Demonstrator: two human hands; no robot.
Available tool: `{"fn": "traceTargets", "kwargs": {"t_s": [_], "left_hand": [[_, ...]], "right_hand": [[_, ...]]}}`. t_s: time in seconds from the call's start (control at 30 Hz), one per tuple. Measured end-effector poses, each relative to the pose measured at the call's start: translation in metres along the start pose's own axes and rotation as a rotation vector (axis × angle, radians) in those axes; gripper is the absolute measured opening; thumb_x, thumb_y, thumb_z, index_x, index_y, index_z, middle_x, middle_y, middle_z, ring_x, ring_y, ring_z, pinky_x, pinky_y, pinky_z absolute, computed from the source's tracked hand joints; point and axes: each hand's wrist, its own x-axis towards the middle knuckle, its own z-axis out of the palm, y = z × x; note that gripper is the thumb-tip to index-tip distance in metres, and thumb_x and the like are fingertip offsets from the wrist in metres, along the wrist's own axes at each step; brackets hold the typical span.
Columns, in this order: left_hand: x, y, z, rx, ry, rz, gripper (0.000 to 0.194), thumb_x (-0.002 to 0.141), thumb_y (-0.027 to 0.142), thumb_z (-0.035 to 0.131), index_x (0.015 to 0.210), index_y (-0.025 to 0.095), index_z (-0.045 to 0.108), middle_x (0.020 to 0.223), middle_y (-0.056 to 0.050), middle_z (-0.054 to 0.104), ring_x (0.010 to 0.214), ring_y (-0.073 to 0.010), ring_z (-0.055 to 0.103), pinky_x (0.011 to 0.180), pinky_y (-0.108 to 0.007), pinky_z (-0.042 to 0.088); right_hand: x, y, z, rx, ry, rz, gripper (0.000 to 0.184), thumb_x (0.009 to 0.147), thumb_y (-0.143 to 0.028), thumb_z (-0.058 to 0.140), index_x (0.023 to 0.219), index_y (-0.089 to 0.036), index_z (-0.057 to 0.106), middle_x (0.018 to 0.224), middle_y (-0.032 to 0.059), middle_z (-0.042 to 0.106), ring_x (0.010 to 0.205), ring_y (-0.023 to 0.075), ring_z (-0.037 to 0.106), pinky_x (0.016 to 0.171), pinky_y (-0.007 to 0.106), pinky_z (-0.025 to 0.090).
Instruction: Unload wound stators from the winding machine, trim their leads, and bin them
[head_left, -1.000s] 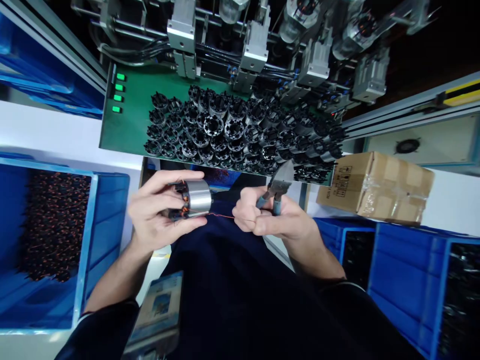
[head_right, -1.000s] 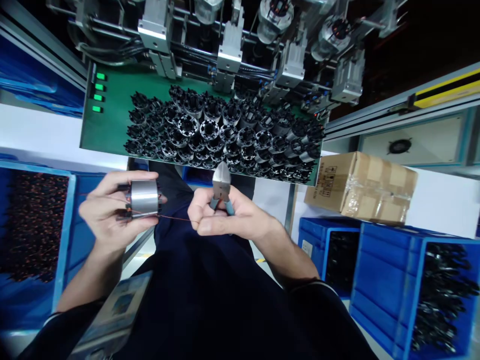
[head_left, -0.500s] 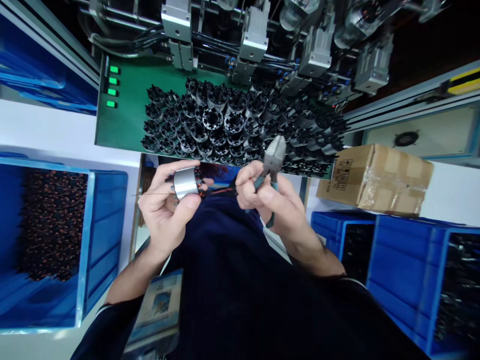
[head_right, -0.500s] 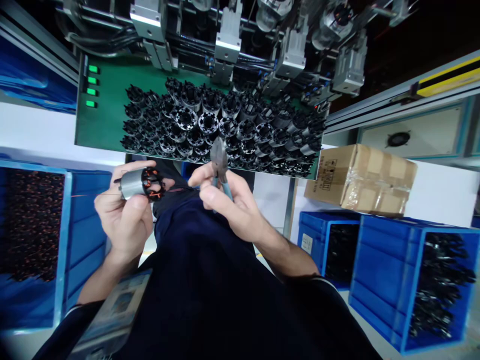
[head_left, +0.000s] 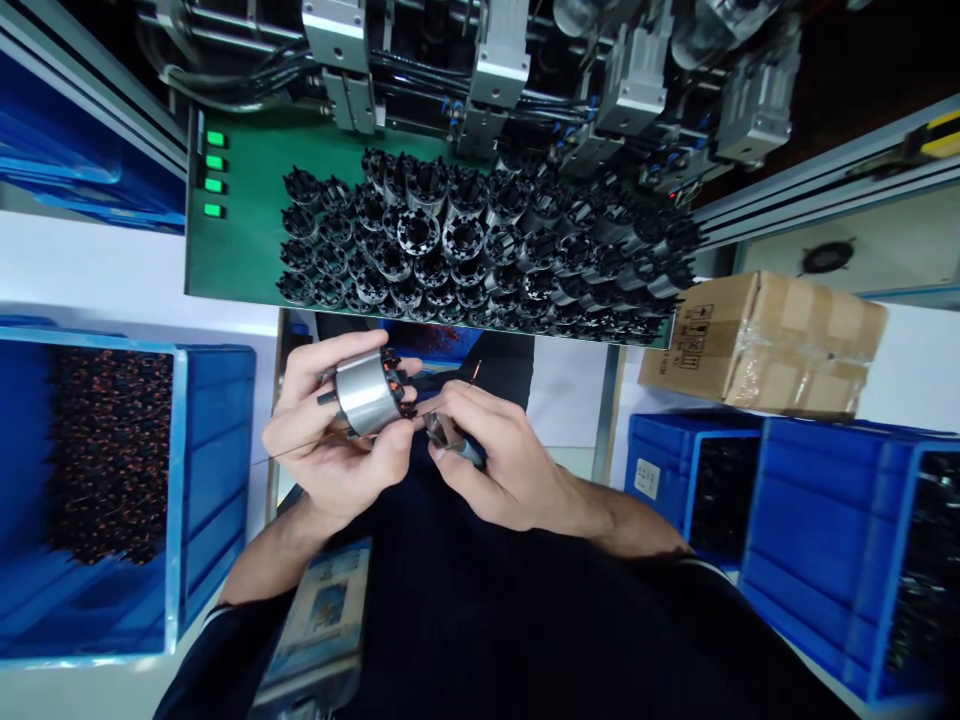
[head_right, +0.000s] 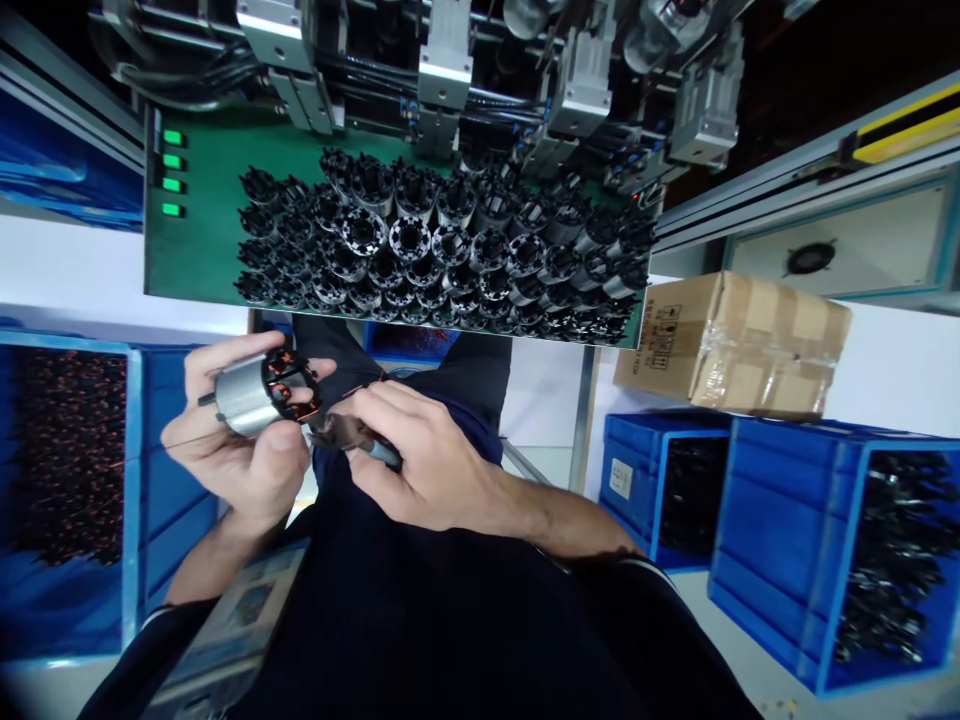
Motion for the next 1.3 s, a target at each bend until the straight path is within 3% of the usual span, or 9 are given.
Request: {"fn": "traceTargets", "kwargs": {"t_s": [0.1, 0.27, 0.43, 0.6, 0.77, 0.9, 1.07, 1.2, 1.3], "left_hand": [[0.003, 0.006, 0.004, -0.045, 0.038, 0.058, 0.032, 0.108, 0.063, 0.087, 0.105, 0.031, 0.091, 0.124, -0.005, 0.086, 0.103, -0.0252, 0.084, 0.094, -0.05, 0.078], [-0.002, 0.004, 0.007, -0.101, 0.032, 0.021, 0.027, 0.107, 0.06, 0.088, 0.109, 0.034, 0.092, 0.128, -0.006, 0.084, 0.124, -0.0311, 0.083, 0.1, -0.051, 0.077], [-0.004, 0.002, 0.006, -0.06, 0.01, 0.002, 0.034, 0.109, 0.066, 0.083, 0.106, 0.033, 0.09, 0.127, -0.006, 0.084, 0.111, -0.028, 0.084, 0.093, -0.05, 0.078], [-0.003, 0.001, 0.007, -0.063, -0.017, 0.022, 0.033, 0.11, 0.062, 0.084, 0.11, 0.03, 0.089, 0.139, -0.006, 0.084, 0.09, -0.0197, 0.084, 0.086, -0.044, 0.077], [-0.002, 0.004, 0.012, -0.116, -0.005, -0.016, 0.028, 0.11, 0.057, 0.087, 0.111, 0.03, 0.092, 0.137, -0.006, 0.086, 0.098, -0.0217, 0.087, 0.084, -0.04, 0.076], [-0.002, -0.001, 0.016, -0.14, 0.019, -0.035, 0.029, 0.107, 0.059, 0.091, 0.109, 0.03, 0.094, 0.137, -0.006, 0.088, 0.091, -0.0191, 0.085, 0.081, -0.039, 0.074], [-0.027, -0.048, 0.027, 0.035, 0.104, -0.063, 0.028, 0.104, 0.056, 0.091, 0.102, 0.028, 0.094, 0.125, -0.009, 0.089, 0.109, -0.0271, 0.086, 0.089, -0.044, 0.074], [-0.062, -0.11, 0.046, 0.101, 0.073, -0.351, 0.028, 0.101, 0.05, 0.089, 0.093, 0.022, 0.09, 0.128, -0.012, 0.089, 0.108, -0.0269, 0.085, 0.09, -0.043, 0.072], [-0.077, -0.146, 0.061, 0.103, 0.045, -0.521, 0.033, 0.096, 0.052, 0.089, 0.088, 0.02, 0.085, 0.128, -0.015, 0.088, 0.106, -0.0268, 0.084, 0.092, -0.043, 0.072]], "right_hand": [[0.0, 0.002, 0.002, 0.094, -0.021, -0.002, 0.01, 0.111, -0.018, 0.066, 0.116, -0.028, 0.066, 0.104, 0.0018, 0.076, 0.091, 0.02, 0.067, 0.092, 0.038, 0.062], [-0.004, 0.007, 0.003, 0.154, -0.026, 0.014, 0.009, 0.111, -0.02, 0.066, 0.111, -0.029, 0.065, 0.1, 0.0003, 0.075, 0.083, 0.0183, 0.063, 0.088, 0.036, 0.06], [-0.005, 0.013, 0.002, 0.072, -0.04, 0.072, 0.012, 0.112, -0.021, 0.065, 0.121, -0.027, 0.068, 0.103, 0.0013, 0.075, 0.084, 0.019, 0.061, 0.087, 0.038, 0.059], [-0.003, 0.016, 0.002, 0.115, -0.012, 0.034, 0.013, 0.108, -0.016, 0.065, 0.108, -0.028, 0.061, 0.095, -0.0022, 0.068, 0.078, 0.0163, 0.053, 0.084, 0.035, 0.056], [-0.001, 0.015, 0.002, 0.149, -0.034, 0.086, 0.015, 0.107, -0.018, 0.063, 0.1, -0.029, 0.056, 0.087, -0.0038, 0.062, 0.072, 0.0156, 0.049, 0.076, 0.034, 0.052], [-0.001, 0.019, 0.002, 0.174, -0.034, 0.103, 0.018, 0.107, -0.016, 0.062, 0.098, -0.029, 0.053, 0.087, -0.0053, 0.061, 0.071, 0.0132, 0.049, 0.075, 0.032, 0.048], [-0.003, 0.06, 0.01, 0.165, -0.118, 0.324, 0.009, 0.106, -0.02, 0.062, 0.101, -0.026, 0.066, 0.089, -0.0045, 0.072, 0.073, 0.0132, 0.057, 0.08, 0.032, 0.047], [-0.004, 0.12, 0.027, 0.184, -0.124, 0.61, 0.016, 0.101, -0.024, 0.064, 0.109, -0.023, 0.078, 0.093, -0.0011, 0.075, 0.081, 0.0155, 0.059, 0.084, 0.033, 0.046], [-0.003, 0.159, 0.039, 0.326, -0.129, 0.81, 0.015, 0.101, -0.029, 0.064, 0.106, -0.022, 0.076, 0.075, -0.0043, 0.06, 0.071, 0.0146, 0.047, 0.07, 0.03, 0.039]]}}
